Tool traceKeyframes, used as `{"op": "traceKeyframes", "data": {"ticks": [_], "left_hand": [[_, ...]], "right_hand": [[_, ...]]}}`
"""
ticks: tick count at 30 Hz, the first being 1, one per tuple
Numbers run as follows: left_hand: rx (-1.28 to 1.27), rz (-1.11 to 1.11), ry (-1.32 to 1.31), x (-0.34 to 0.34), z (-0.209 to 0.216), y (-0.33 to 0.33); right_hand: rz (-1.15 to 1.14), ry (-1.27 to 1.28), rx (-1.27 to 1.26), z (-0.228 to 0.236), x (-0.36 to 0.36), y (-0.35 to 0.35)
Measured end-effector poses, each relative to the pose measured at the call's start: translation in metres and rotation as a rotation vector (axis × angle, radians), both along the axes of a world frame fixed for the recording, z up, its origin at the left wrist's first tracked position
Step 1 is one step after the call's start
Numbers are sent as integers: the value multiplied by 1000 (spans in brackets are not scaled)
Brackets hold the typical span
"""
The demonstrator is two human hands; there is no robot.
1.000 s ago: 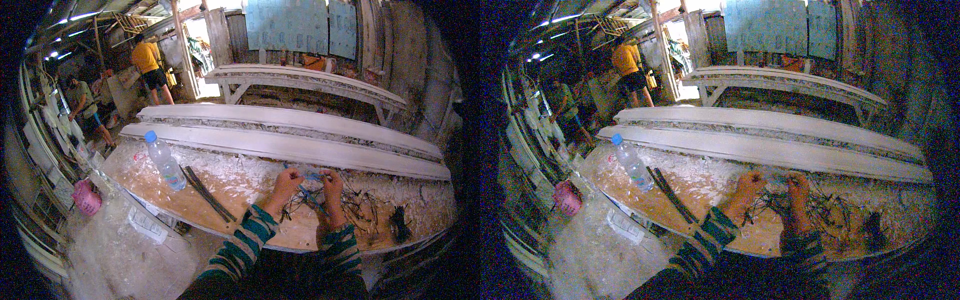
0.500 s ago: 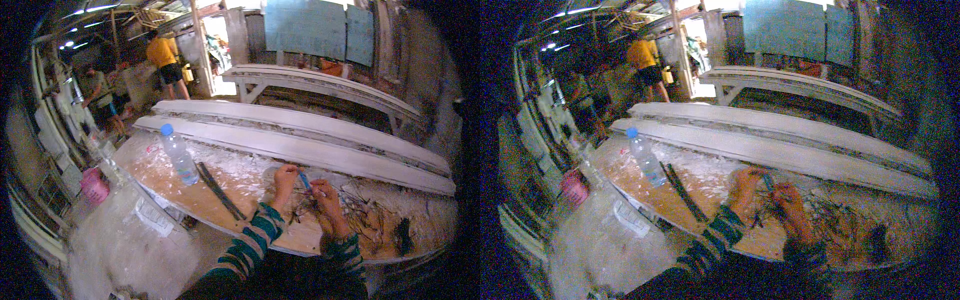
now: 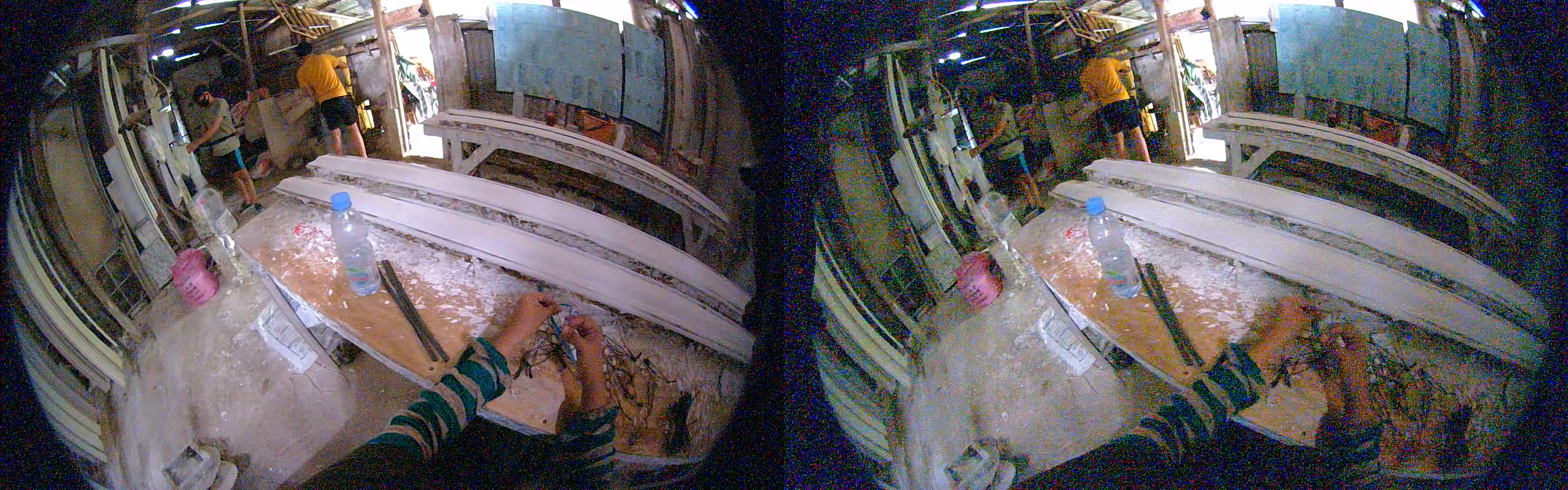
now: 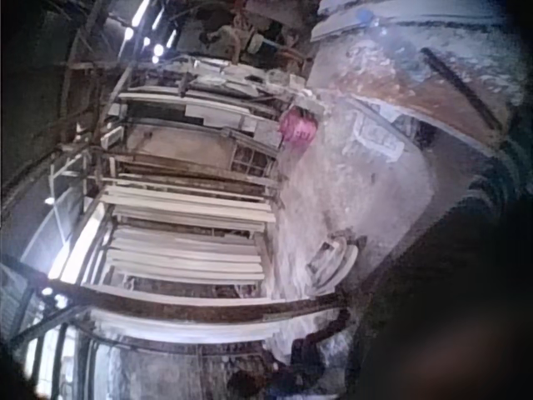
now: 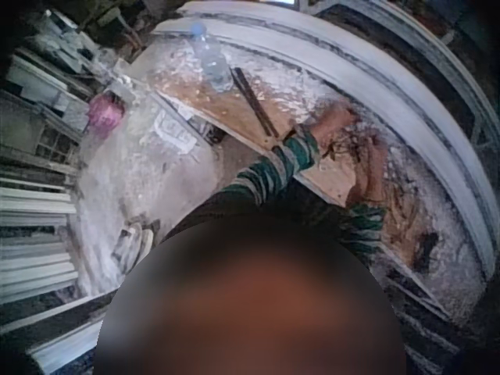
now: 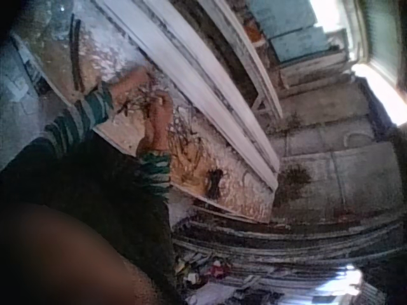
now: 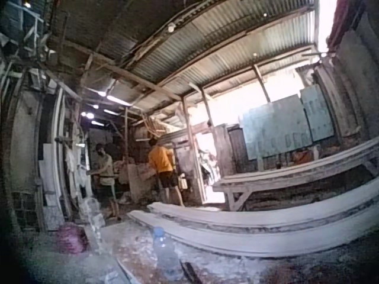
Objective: The person repeatedly picks up small black wire pieces and a blue plastic tool from a workbench, manipulates them with both hands, and places them back down. The person also handles a long black rod, bending and straightening it. The task appears to be assembling or preparing wire components.
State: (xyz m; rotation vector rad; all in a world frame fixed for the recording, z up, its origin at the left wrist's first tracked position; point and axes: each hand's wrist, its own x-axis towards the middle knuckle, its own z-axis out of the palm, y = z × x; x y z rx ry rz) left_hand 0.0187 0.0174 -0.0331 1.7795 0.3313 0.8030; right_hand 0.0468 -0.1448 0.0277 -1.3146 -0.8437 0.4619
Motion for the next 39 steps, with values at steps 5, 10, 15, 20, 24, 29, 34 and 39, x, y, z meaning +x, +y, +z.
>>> {"op": "traceKeyframes", "data": {"ticks": [5, 10, 15, 20, 24, 29, 34, 39], "left_hand": [[83, -68, 84, 13, -10, -10], [-63, -488, -43, 1, 2, -25], [-119, -738, 88, -12, 20, -35], [-142, -897, 14, -17, 29, -45], [-374, -919, -40, -23, 27, -54], [-245, -797, -48, -10, 21, -48], [-125, -365, -91, 1, 8, -26], [-169, 77, -156, 7, -3, -9]], "right_hand": [[-213, -162, 78, -26, 31, 5], [-520, -403, 65, -48, 63, 0], [-592, -315, -45, -55, 76, -6], [-497, -459, 87, -57, 76, -3], [-460, -390, 216, -60, 72, -1], [-413, -430, 167, -62, 78, -1], [-572, -503, 89, -52, 73, 1], [-504, -591, 50, -28, 43, -3]]}}
